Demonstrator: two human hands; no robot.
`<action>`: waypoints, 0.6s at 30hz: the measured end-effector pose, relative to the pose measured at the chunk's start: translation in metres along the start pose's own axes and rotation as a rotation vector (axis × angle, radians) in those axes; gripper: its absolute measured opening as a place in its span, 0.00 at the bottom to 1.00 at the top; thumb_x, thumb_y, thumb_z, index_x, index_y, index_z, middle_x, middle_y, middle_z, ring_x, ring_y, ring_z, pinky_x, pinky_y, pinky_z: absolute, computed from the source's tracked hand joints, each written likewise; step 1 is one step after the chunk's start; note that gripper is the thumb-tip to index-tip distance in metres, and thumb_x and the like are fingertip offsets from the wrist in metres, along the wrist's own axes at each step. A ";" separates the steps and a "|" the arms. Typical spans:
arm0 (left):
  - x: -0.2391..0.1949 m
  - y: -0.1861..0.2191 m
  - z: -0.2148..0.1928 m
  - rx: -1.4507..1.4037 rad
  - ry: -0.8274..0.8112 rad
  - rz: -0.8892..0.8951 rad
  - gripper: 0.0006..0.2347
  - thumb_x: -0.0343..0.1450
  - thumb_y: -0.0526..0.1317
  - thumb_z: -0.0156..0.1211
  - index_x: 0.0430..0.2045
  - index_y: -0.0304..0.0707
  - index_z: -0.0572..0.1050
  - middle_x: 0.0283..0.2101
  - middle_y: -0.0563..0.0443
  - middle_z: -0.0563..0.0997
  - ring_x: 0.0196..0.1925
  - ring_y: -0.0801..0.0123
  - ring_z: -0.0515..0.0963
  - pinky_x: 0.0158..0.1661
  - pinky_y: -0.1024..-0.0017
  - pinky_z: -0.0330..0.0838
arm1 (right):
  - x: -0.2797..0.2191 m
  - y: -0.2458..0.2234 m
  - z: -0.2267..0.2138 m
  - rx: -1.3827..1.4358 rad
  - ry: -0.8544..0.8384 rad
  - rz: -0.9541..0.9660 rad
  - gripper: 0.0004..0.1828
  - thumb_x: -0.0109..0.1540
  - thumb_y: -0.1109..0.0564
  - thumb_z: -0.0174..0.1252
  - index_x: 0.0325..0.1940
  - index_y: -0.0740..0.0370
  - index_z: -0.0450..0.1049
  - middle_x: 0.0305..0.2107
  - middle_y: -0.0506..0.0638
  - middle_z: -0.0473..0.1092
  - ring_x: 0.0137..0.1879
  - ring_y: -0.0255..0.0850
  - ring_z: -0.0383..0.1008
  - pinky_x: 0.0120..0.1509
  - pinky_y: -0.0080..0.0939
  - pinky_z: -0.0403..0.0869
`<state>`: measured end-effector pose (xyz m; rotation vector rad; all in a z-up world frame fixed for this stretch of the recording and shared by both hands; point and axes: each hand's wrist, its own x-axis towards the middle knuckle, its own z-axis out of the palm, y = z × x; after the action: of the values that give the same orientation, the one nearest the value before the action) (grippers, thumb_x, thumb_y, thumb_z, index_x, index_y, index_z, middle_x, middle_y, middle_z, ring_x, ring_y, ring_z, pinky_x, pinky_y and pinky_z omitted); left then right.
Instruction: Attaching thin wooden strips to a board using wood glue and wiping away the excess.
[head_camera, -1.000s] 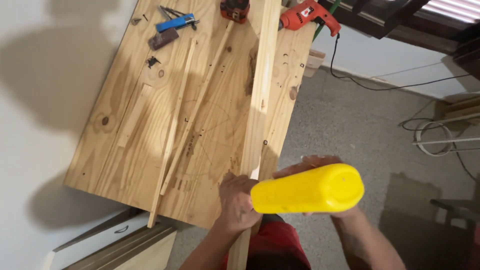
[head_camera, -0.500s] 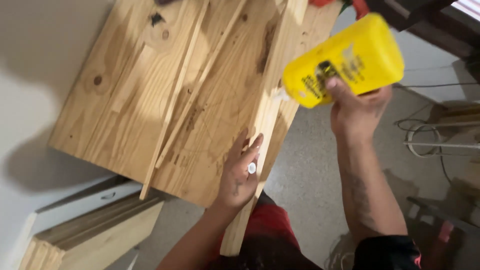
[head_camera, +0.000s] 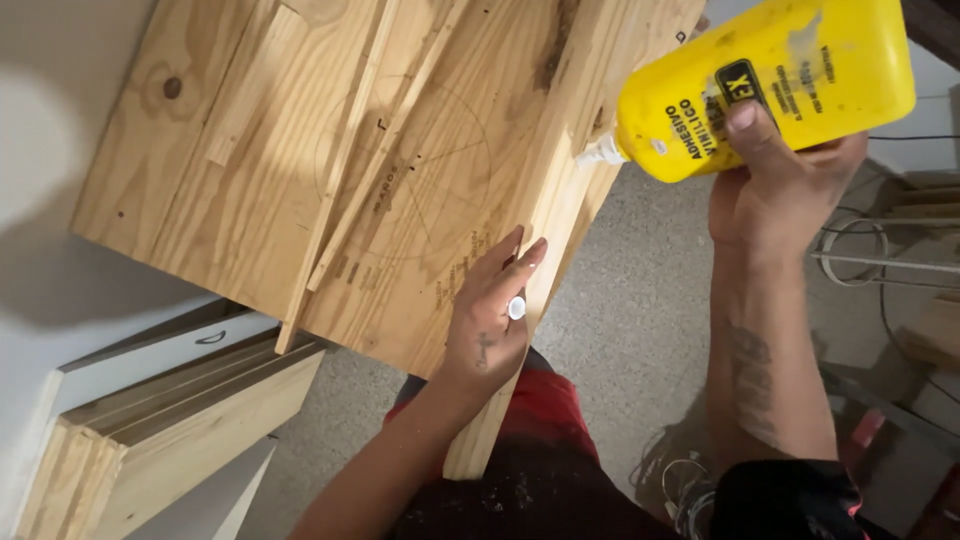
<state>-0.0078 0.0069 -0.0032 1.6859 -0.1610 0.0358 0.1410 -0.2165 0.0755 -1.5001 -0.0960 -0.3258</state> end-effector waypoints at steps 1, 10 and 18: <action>0.000 0.000 0.000 -0.003 0.018 0.012 0.31 0.65 0.18 0.43 0.66 0.37 0.66 0.70 0.29 0.67 0.76 0.44 0.64 0.68 0.56 0.70 | 0.001 0.002 0.000 -0.001 -0.015 -0.033 0.17 0.67 0.64 0.66 0.58 0.62 0.69 0.51 0.50 0.72 0.60 0.44 0.75 0.62 0.44 0.80; 0.008 0.010 -0.002 0.058 0.065 0.062 0.19 0.74 0.21 0.47 0.61 0.27 0.69 0.53 0.38 0.79 0.71 0.44 0.71 0.68 0.53 0.72 | 0.011 0.021 -0.011 0.028 -0.081 -0.213 0.22 0.70 0.69 0.64 0.66 0.61 0.67 0.59 0.55 0.69 0.68 0.54 0.70 0.72 0.56 0.76; 0.008 0.010 0.001 0.068 0.121 0.045 0.13 0.79 0.27 0.48 0.58 0.28 0.71 0.59 0.33 0.78 0.68 0.45 0.75 0.68 0.54 0.73 | -0.014 0.001 -0.013 -0.035 -0.119 -0.087 0.22 0.68 0.68 0.59 0.64 0.58 0.61 0.49 0.49 0.61 0.55 0.41 0.63 0.61 0.42 0.72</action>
<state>-0.0009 0.0036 0.0075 1.7425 -0.1076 0.1780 0.1259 -0.2274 0.0693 -1.5529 -0.2521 -0.3090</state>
